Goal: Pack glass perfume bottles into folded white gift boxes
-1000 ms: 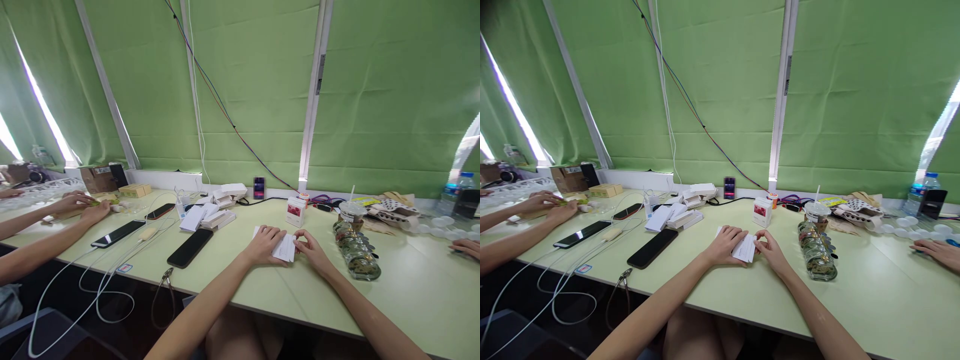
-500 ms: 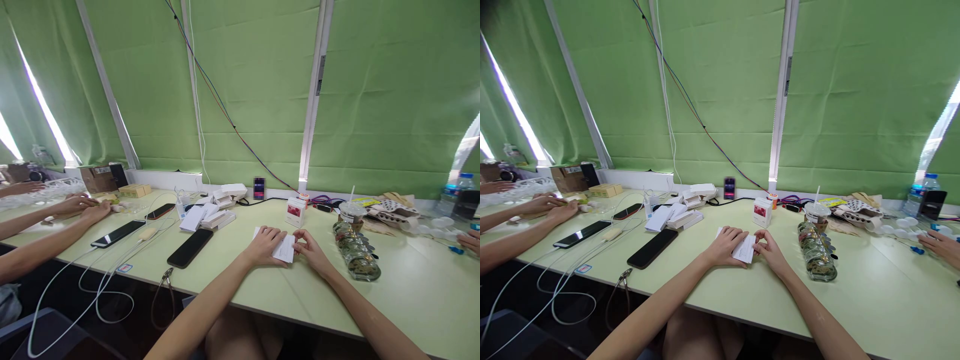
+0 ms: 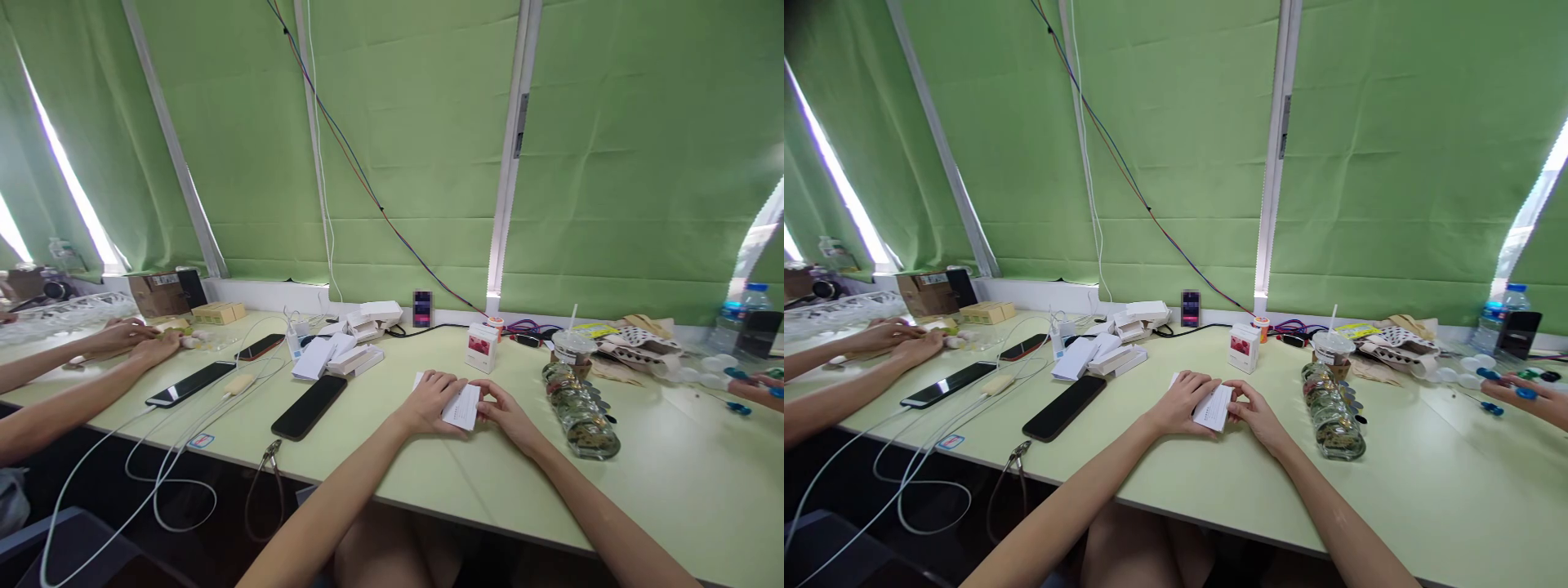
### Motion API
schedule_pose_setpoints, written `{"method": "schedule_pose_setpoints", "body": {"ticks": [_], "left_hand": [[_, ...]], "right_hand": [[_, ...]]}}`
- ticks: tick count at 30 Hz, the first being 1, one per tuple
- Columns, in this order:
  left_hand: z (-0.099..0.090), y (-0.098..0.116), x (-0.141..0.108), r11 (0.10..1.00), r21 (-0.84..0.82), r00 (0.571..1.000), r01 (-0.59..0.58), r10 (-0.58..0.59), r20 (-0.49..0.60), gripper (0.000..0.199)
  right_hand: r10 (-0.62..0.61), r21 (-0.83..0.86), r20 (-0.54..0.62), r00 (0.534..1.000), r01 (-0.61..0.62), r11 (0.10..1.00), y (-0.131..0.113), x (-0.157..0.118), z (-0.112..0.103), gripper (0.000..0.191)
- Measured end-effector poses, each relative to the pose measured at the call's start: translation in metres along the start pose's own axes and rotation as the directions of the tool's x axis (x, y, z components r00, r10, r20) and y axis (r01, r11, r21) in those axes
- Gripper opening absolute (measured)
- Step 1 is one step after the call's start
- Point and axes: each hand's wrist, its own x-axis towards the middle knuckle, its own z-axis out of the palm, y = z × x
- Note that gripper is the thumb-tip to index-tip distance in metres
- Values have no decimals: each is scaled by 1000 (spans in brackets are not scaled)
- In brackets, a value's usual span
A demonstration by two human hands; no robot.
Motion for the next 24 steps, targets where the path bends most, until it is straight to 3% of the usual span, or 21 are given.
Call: {"method": "schedule_pose_setpoints", "body": {"ticks": [10,16,24], "left_hand": [[-2,1,2,998,-47,999,-41,42,11,89],[-1,-1,1,998,-56,999,-36,35,-20,86],[0,-1,-1,996,-84,999,-33,33,6,88]], "right_hand": [[36,6,62,997,-37,999,1,0,1,49],[59,10,89,994,-60,998,6,0,2,75],[52,-12,62,997,-51,999,12,0,3,69]]}}
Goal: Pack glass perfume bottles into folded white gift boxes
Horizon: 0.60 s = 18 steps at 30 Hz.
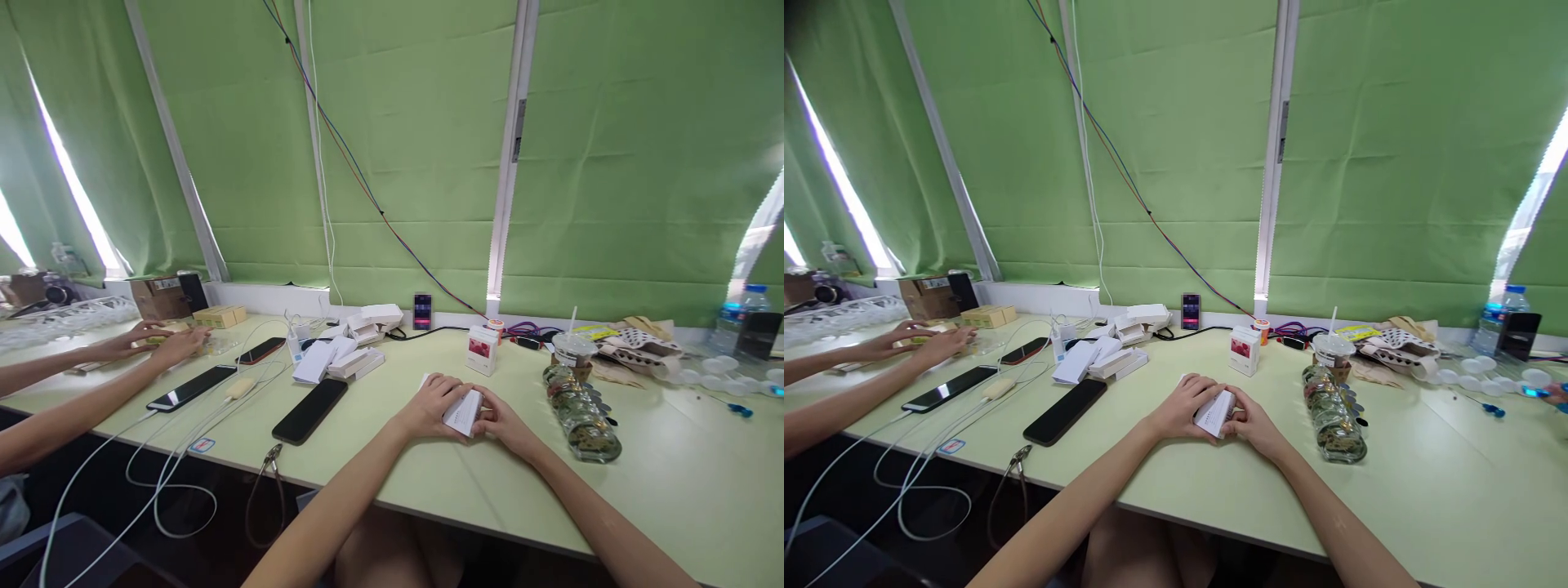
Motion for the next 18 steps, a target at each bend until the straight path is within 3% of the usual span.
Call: {"method": "schedule_pose_setpoints", "body": {"ticks": [12,16,18], "left_hand": [[-4,6,3,994,109,1000,-15,15,10,84],[-1,8,4,973,218,997,-75,73,17,69],[2,5,4,963,265,997,-54,67,-40,61]], "right_hand": [[-16,-25,9,1000,16,1000,-2,0,-1,63],[-19,-37,-66,998,17,999,-4,0,-1,59],[-27,-30,-126,992,23,999,-3,2,-2,57]]}}
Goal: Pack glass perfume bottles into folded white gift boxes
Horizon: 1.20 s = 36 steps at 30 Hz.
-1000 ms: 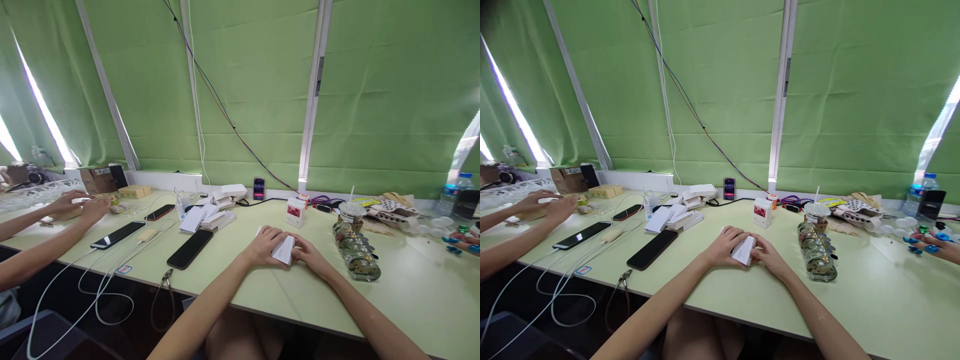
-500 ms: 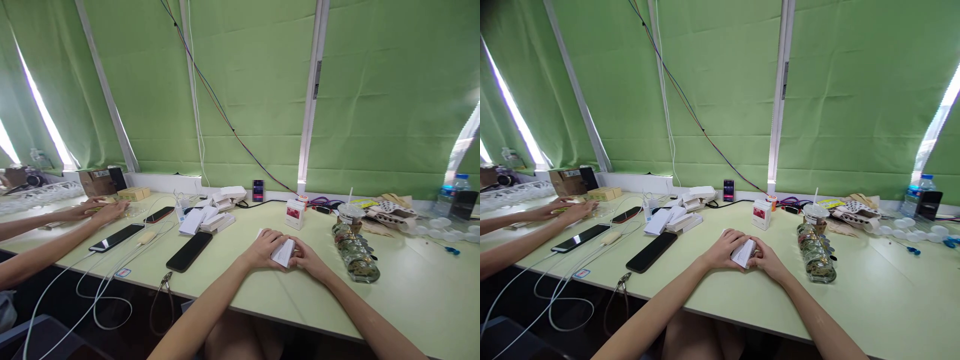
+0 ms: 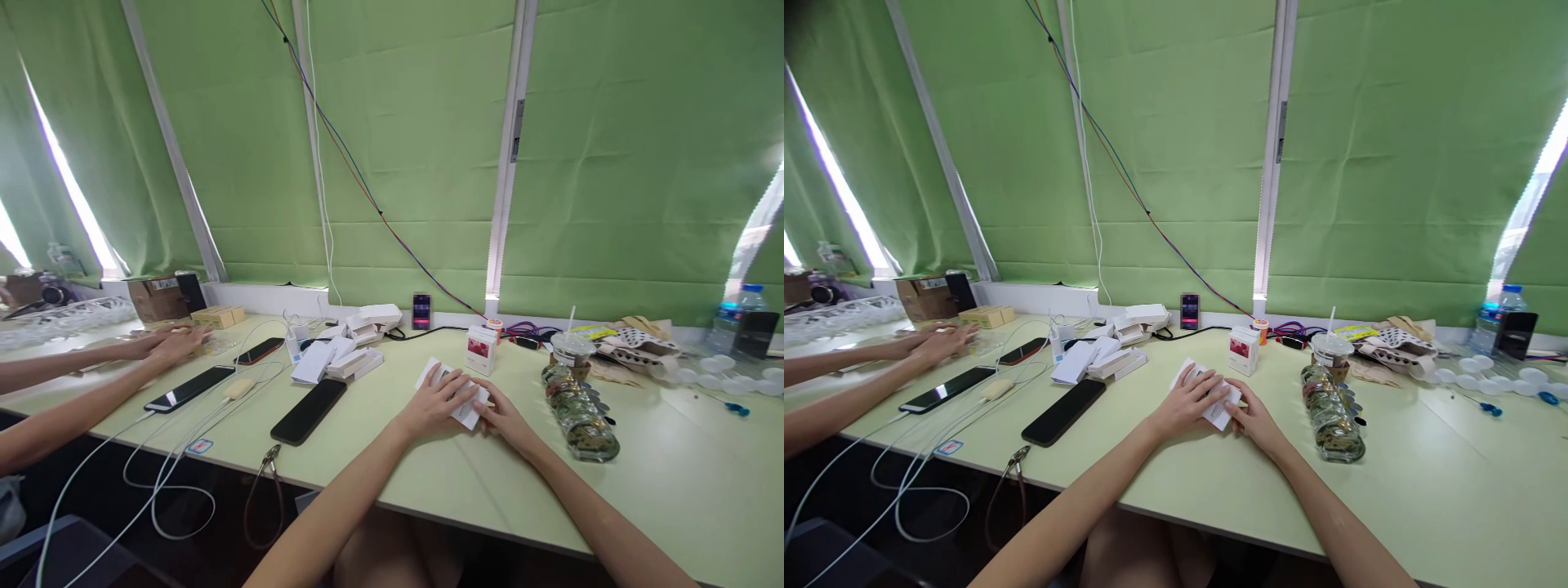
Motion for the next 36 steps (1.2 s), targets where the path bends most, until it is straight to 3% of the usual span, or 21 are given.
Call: {"method": "schedule_pose_setpoints", "body": {"ticks": [2,5,7,8,12,16,23,36], "left_hand": [[3,-4,-1,993,10,987,116,-114,-113,64],[6,-10,-4,926,-124,887,356,-377,-268,82],[6,-13,-5,847,-296,811,442,-518,-271,82],[6,-13,-5,804,-389,794,449,-559,-239,77],[11,-10,-2,627,-692,839,359,-541,-55,59],[19,-6,-2,494,-791,859,361,-507,76,53],[18,-7,-5,505,-742,851,442,-497,169,82],[12,-2,-4,482,-776,878,407,-441,187,82]], "right_hand": [[-14,18,-68,998,16,1000,2,2,-3,55],[-29,41,-135,990,35,999,5,4,-7,52],[-30,42,-142,989,36,998,6,4,-7,51],[-30,37,-137,990,35,999,6,4,-7,50],[-37,-24,-111,993,35,999,7,4,-4,50],[-72,-153,-151,986,49,987,11,7,-7,47],[-209,-306,-300,931,114,945,5,8,-12,43],[-454,-415,-249,855,330,848,-13,-5,-2,36]]}}
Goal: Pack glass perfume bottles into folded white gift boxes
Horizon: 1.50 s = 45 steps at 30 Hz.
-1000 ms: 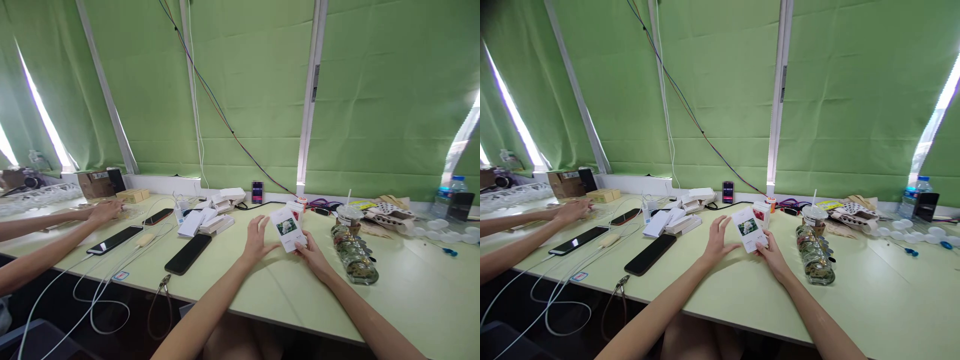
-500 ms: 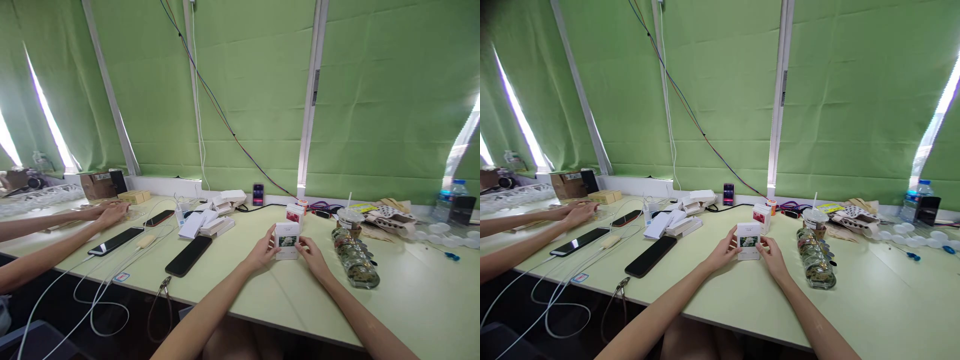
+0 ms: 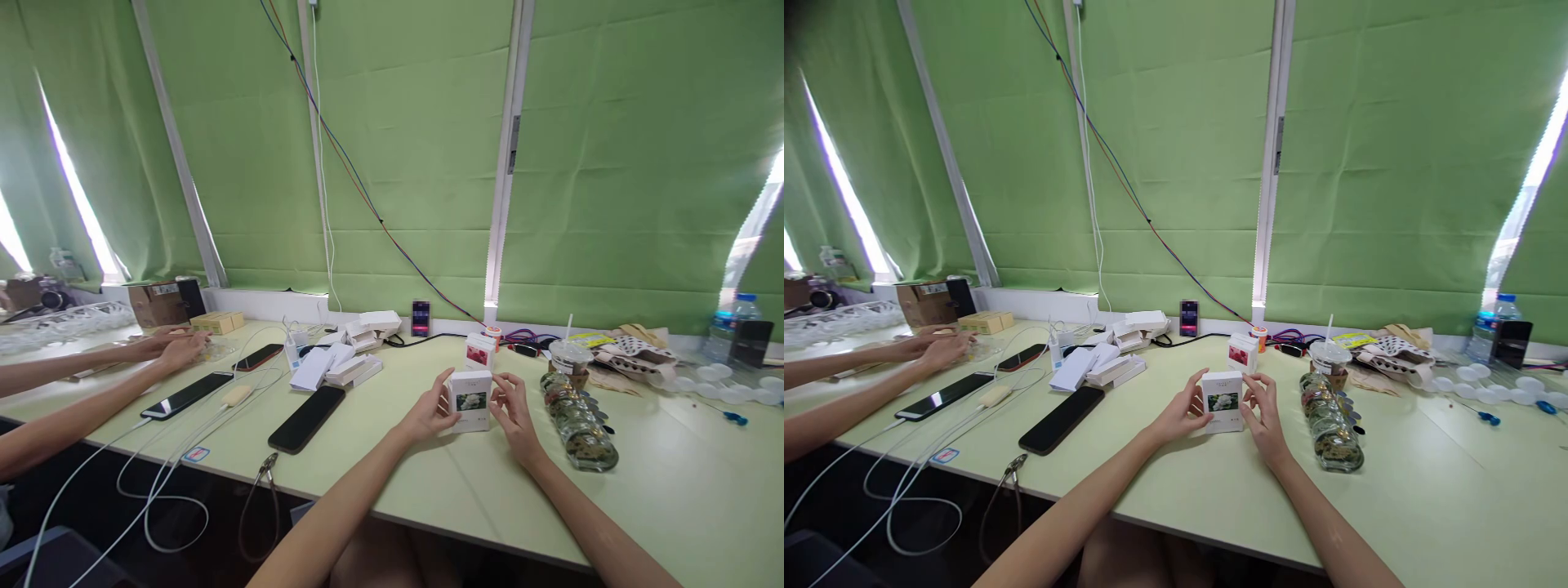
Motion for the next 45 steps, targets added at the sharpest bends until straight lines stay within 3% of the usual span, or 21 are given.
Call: {"method": "schedule_pose_setpoints", "body": {"ticks": [7,12,16,21,25,29,35,38,42,45], "left_hand": [[1,-2,1,1000,-5,1000,-3,2,-22,66],[4,-3,1,998,-63,997,30,-35,-75,54],[7,-5,-2,997,64,993,35,-27,-118,52],[8,-3,-4,988,152,996,10,3,-89,54],[6,0,-6,969,240,998,-61,54,35,54],[3,1,-9,957,254,986,-143,115,122,44],[-1,9,-8,914,253,947,-316,320,26,38],[-1,13,-7,931,208,953,-299,301,22,32],[1,14,-5,965,118,971,-235,238,-13,52],[2,15,-4,981,104,982,-165,173,-76,76]], "right_hand": [[-88,-76,-14,996,87,993,-11,0,0,15],[-121,-77,11,993,121,990,-9,-1,-2,19],[-155,-30,13,988,155,987,-5,-4,1,36],[-176,-32,10,984,176,984,-1,-5,5,47],[-161,-44,0,987,161,986,0,-4,4,48],[-176,-11,71,982,177,984,2,-3,2,42],[-176,9,126,976,176,984,3,-2,0,33],[-171,-1,151,974,173,985,0,-2,-1,27],[-189,-23,202,961,198,980,-2,-3,-1,28],[-197,-49,162,967,207,977,0,-3,1,31]]}}
